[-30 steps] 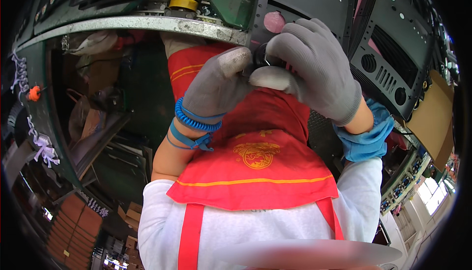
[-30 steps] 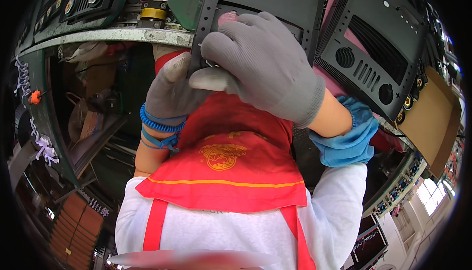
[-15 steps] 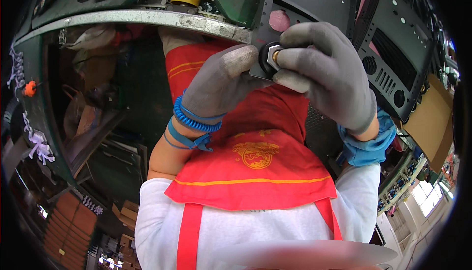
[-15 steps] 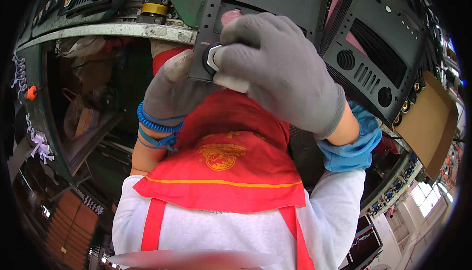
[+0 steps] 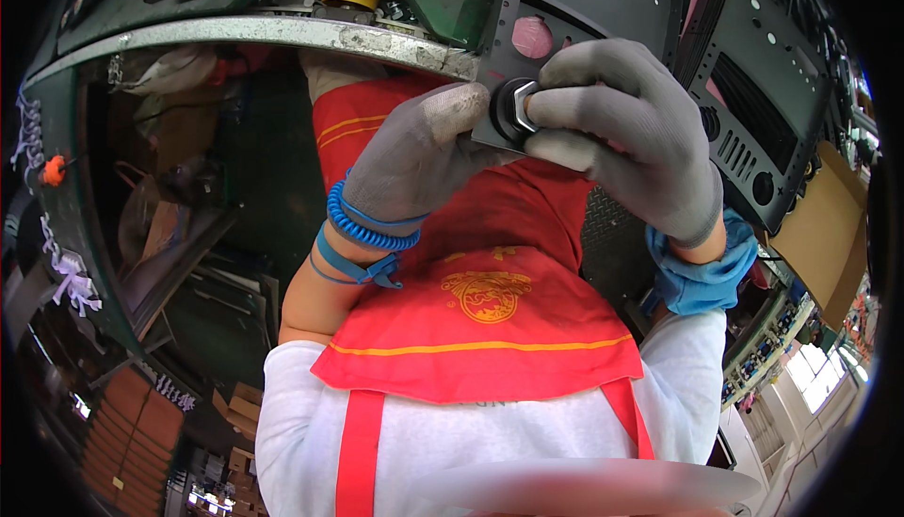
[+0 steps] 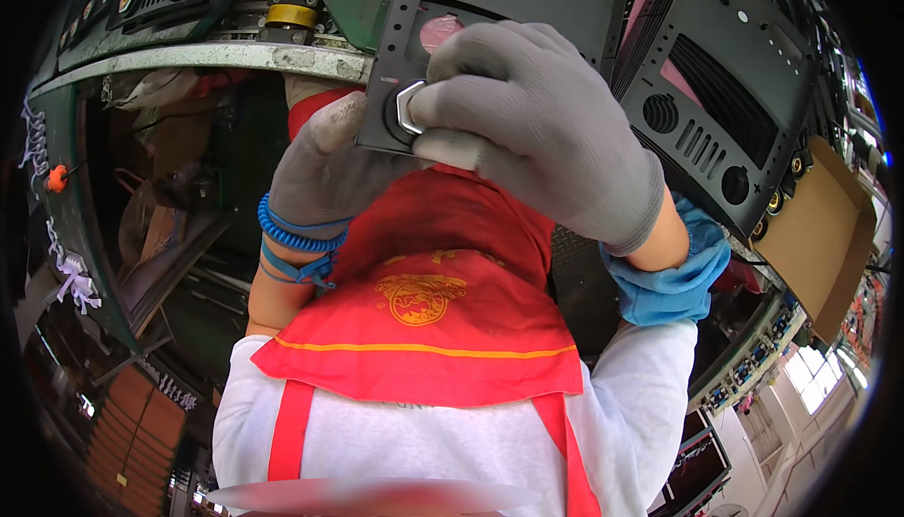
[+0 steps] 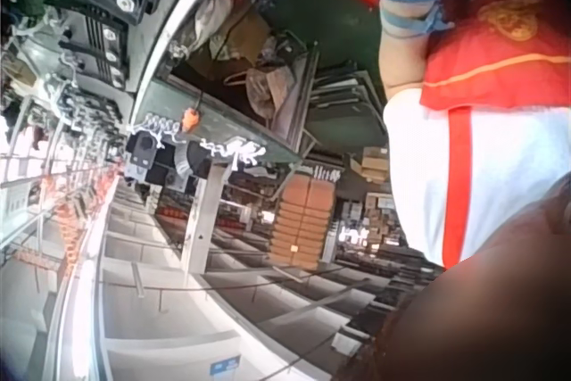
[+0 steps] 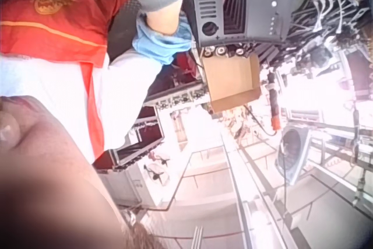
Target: Assembling electrical connector components onto plastic panels at a workshop workstation.
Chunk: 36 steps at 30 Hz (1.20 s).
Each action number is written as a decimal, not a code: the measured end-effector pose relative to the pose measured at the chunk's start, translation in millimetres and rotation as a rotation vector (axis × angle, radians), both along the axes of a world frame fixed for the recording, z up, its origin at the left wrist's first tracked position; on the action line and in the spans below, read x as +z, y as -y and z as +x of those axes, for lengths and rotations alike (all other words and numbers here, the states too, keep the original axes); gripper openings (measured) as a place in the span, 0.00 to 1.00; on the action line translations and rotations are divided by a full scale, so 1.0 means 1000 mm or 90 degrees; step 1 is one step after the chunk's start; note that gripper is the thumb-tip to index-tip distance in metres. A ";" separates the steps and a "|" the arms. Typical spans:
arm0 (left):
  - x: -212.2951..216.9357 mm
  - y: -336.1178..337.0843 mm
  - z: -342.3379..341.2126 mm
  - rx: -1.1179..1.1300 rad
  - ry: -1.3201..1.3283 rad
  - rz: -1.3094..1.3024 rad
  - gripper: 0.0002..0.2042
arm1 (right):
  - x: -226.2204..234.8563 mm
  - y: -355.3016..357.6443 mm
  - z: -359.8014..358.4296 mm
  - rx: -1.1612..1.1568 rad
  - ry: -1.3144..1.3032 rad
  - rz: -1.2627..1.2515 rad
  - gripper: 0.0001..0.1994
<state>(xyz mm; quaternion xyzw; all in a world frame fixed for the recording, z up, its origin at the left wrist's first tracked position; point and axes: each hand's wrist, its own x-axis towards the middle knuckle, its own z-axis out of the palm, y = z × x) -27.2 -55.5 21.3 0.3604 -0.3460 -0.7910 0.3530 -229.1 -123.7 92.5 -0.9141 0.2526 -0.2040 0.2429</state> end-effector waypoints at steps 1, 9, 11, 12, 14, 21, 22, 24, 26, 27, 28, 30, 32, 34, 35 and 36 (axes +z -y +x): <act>-0.001 0.001 -0.001 0.000 -0.012 -0.007 0.24 | -0.002 0.002 0.002 0.002 0.014 0.019 0.14; -0.001 0.005 -0.008 0.183 -0.331 0.333 0.14 | -0.003 -0.001 0.002 -0.002 0.003 0.010 0.17; -0.026 -0.001 0.000 0.063 -0.417 0.046 0.23 | 0.009 -0.001 0.001 0.005 -0.113 0.005 0.16; -0.024 0.000 0.001 0.059 -0.419 0.048 0.23 | 0.005 -0.001 0.001 0.001 -0.062 -0.029 0.15; -0.014 0.001 0.002 0.019 -0.156 -0.037 0.23 | 0.002 -0.003 -0.002 0.009 -0.007 -0.004 0.13; -0.016 0.002 -0.001 0.040 -0.261 -0.014 0.24 | -0.004 -0.001 0.003 -0.001 -0.011 -0.049 0.16; -0.003 0.004 -0.007 0.114 -0.308 0.128 0.15 | -0.006 -0.001 0.006 -0.015 -0.006 -0.035 0.17; 0.000 0.005 -0.010 0.187 -0.352 0.271 0.08 | -0.012 0.000 0.009 -0.030 -0.019 -0.038 0.20; -0.011 0.003 -0.011 0.095 0.034 -0.027 0.07 | -0.009 -0.001 0.009 -0.025 -0.043 -0.037 0.20; -0.008 0.003 -0.010 0.098 0.035 -0.026 0.07 | -0.007 -0.002 0.009 -0.016 -0.065 -0.035 0.20; -0.003 0.004 -0.009 0.128 -0.124 0.083 0.07 | -0.001 -0.003 0.008 -0.014 -0.064 -0.034 0.20; -0.002 0.004 -0.006 0.158 -0.285 0.193 0.08 | 0.014 -0.006 0.002 -0.012 -0.146 -0.050 0.18; -0.009 0.004 0.000 0.034 -0.144 -0.020 0.23 | 0.004 0.000 -0.002 0.003 -0.096 -0.075 0.17; -0.020 0.003 -0.001 0.053 -0.266 -0.002 0.22 | 0.002 0.000 -0.001 0.022 -0.036 -0.050 0.12; -0.024 0.002 -0.002 0.071 -0.386 0.015 0.22 | 0.003 -0.001 -0.001 0.023 -0.037 -0.050 0.12; -0.027 0.000 -0.003 0.074 -0.385 0.015 0.22 | 0.002 -0.002 -0.001 0.014 -0.041 -0.046 0.12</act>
